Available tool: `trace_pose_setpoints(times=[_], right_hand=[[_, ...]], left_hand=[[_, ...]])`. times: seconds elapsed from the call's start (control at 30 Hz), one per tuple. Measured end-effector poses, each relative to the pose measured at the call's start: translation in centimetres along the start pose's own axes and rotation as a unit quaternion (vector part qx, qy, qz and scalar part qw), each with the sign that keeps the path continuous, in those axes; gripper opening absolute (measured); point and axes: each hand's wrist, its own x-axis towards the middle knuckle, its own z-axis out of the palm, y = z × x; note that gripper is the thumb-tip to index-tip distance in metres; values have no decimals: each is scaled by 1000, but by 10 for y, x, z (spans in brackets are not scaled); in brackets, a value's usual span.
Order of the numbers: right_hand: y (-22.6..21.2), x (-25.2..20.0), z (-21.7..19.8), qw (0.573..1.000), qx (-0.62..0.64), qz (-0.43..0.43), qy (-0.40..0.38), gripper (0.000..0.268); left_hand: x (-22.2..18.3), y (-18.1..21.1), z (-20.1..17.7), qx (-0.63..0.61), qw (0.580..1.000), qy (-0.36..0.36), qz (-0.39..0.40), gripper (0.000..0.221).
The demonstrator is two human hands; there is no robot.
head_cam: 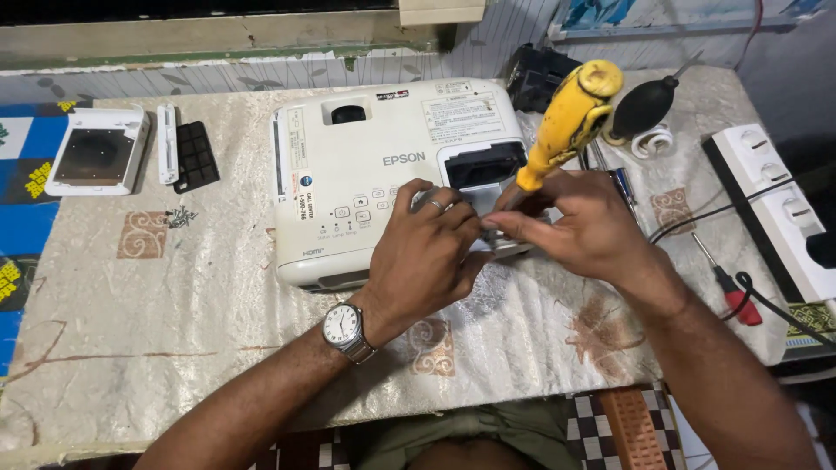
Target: Disassembling and repairing an Epson projector using a screwdriver
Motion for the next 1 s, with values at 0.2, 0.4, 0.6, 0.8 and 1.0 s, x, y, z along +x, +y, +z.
trace_pose_setpoints(times=[0.2,0.4,0.6,0.8,1.0], right_hand=[[-24,6,-11,982,80,168,-27,17],[-38,12,-10,977,121,176,13,29],[-35,15,-11,973,158,160,55,39],[-33,22,-11,965,208,109,121,32],[-49,29,-23,978,134,75,143,28]], left_hand=[[-2,1,4,-2,999,37,-5,31],[-4,2,3,-14,999,32,-15,28],[-5,2,3,-7,999,48,-10,27],[-3,1,2,-3,999,38,3,28],[0,4,1,26,1000,4,3,31]])
